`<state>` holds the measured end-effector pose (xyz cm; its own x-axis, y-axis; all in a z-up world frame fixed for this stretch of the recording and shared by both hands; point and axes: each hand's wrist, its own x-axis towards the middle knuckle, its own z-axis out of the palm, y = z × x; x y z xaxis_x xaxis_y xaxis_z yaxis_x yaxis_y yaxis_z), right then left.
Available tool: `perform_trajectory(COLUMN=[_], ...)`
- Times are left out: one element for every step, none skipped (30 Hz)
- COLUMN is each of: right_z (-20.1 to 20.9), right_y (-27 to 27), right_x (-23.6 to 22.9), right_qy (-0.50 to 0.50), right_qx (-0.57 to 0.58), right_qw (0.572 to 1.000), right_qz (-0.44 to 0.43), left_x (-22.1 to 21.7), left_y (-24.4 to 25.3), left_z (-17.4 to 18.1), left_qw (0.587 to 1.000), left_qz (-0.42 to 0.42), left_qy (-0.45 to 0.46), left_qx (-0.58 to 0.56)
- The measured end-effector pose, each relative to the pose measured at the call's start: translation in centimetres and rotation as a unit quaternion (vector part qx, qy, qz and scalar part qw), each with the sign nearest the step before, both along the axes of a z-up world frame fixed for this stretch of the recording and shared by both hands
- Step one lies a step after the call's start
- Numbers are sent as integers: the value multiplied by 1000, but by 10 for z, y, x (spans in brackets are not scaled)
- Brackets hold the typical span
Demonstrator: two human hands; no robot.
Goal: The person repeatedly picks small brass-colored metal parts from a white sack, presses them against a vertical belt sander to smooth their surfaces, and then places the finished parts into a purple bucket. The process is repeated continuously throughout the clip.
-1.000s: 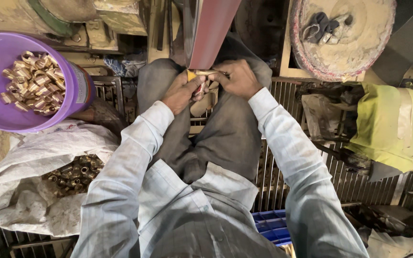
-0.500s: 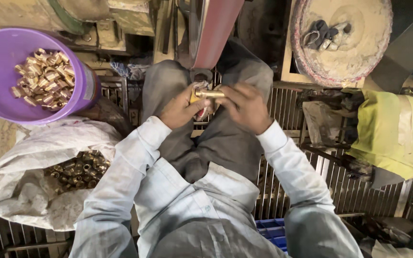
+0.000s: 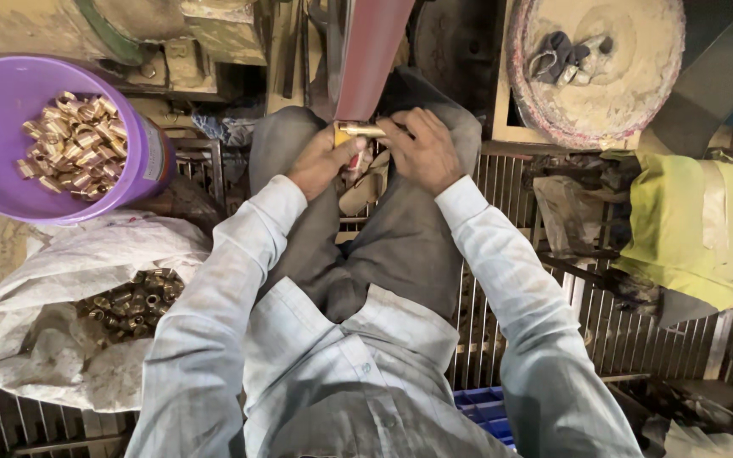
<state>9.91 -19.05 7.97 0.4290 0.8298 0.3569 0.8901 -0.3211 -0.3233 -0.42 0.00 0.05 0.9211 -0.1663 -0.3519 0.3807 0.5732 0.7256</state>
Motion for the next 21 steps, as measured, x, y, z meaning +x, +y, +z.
perform_trajectory(right_z=[-3,-6,-9,-12,-14,-16,-17,-18,-19,-20,-20,-21,-22,-23,-25,-26,-28,-30,-31,-32,-33], right_y=[0,1,2,2,2,2,1,0,0,-1,-1,-2,-3,-3,-3,-4,-4,-4,-4,-3,-3], right_x=[1,2,2,2,3,4,5,7,9,10,12,14,16,18,20,21,23,24,25,26,28], right_qy=[-6,1,9,18,23,28,32,37,41,46,63,79,96,111,127,142,156,169,182,197,212], right_qx=[-6,-8,-9,-10,-2,5,12,4,-3,-10,-10,-9,-8,-1,5,11,3,-4,-12,-18,-23], right_qw=[1000,1000,1000,1000,1000,1000,999,999,999,999,998,997,995,994,992,990,988,985,983,980,977], right_qz=[-4,-8,-11,-15,-10,-8,-7,-6,-4,-3,2,8,14,17,20,22,17,13,9,8,7], left_x=[1,1,1,1,1,2,3,4,4,4,4,5,5,4,4,5,5,5,5,5,5], left_y=[0,1,1,2,2,1,1,0,-1,-1,-1,-2,-2,-1,-1,-1,-1,-1,-1,-1,-1], left_z=[1,2,3,4,4,4,4,4,3,2,2,1,1,1,2,2,2,3,4,4,5], left_qw=[1000,1000,1000,1000,1000,1000,1000,999,999,999,999,999,999,1000,1000,1000,999,999,999,999,999], left_qz=[-2,-3,-4,1,5,7,9,13,17,14,11,8,9,10,11,13,15,18,19,21,22], left_qy=[3,6,10,13,17,19,9,-1,-11,1,12,24,19,14,9,19,28,38,40,42,44], left_qx=[-2,-4,-7,-5,-4,-3,14,32,49,45,41,37,31,25,18,19,20,20,15,10,5])
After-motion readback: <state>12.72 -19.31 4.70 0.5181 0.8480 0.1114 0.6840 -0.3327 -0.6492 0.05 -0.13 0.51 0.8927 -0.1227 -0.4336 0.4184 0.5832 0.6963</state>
